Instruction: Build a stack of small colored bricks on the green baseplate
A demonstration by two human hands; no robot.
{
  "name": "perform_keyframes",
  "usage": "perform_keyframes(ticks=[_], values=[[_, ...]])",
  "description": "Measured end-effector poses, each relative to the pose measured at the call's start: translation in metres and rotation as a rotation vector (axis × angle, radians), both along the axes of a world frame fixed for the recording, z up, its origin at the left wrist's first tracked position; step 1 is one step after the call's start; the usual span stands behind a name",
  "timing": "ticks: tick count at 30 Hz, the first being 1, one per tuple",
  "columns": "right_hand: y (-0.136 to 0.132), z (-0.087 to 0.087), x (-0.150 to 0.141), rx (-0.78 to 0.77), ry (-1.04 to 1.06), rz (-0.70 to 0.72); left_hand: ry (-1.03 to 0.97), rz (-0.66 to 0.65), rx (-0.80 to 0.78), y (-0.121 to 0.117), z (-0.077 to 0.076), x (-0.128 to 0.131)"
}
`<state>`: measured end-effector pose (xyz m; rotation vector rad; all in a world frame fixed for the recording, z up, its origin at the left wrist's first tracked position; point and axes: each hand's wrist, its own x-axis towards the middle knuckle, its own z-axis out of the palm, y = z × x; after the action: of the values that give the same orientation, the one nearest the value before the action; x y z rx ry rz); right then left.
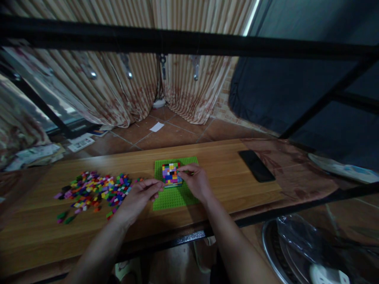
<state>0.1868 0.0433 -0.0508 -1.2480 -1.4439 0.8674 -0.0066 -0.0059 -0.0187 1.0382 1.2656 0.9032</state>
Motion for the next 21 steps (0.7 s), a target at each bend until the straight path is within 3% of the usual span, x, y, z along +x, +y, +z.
perform_keyframes(ticks=[11,21], values=[[0.000,0.003,-0.012,-0.152,0.315,-0.008,0.003,0.011,0.017,-0.001,0.002,-0.001],[0.003,0.004,-0.017,-0.197,0.269,-0.071,0.024,0.005,0.008,-0.002,0.001,-0.001]])
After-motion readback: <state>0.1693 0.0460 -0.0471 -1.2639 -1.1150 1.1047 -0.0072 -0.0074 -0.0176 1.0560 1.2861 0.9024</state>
